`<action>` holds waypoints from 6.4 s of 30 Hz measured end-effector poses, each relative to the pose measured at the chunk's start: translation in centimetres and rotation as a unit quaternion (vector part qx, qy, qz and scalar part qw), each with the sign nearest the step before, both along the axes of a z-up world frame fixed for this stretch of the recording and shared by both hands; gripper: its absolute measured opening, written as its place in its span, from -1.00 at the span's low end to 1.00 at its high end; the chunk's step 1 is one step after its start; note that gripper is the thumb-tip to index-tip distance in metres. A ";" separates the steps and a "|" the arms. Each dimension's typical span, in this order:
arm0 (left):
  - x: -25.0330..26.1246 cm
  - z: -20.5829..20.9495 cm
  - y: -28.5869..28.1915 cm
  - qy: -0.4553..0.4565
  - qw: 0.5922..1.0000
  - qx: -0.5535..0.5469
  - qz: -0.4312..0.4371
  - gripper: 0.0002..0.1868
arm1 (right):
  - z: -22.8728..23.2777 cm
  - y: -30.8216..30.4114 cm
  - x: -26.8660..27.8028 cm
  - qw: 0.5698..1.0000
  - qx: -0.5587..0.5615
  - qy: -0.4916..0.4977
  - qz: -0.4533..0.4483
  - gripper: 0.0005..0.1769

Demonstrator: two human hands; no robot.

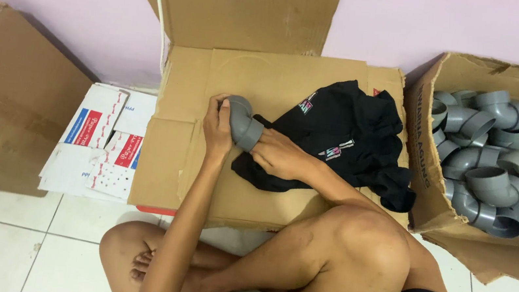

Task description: The person sits on the floor and wipes a gray plastic pipe elbow with a black cloth. They rotate the fitting to clean different sides, then place it into a cardboard box filled with similar fittings.

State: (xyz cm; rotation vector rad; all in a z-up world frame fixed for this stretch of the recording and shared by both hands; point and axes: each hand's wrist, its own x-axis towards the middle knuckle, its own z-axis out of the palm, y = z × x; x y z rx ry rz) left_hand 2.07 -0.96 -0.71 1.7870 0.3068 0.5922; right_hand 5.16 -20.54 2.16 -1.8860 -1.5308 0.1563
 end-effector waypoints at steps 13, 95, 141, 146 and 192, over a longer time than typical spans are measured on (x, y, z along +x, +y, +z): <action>-0.3 -0.3 -0.1 -0.040 0.998 0.020 0.033 -0.51 | -3.1 -0.2 3.3 0.970 0.098 0.216 0.045 -0.83; 0.6 0.5 0.9 0.021 0.997 0.033 -0.066 -0.46 | -3.6 -2.1 3.7 0.900 0.095 0.424 0.030 -0.53; -0.2 1.0 -0.1 -0.003 0.993 0.093 -0.068 -0.54 | -1.8 -1.2 3.1 0.954 0.154 0.248 0.073 -0.83; -0.2 0.7 0.0 -0.012 0.994 0.092 -0.064 -0.56 | -1.7 -1.6 3.0 0.945 0.174 0.268 0.064 -0.83; 0.0 1.0 0.1 0.014 0.995 0.070 -0.063 -0.56 | -2.0 -1.7 2.9 0.957 0.133 0.255 0.041 -0.84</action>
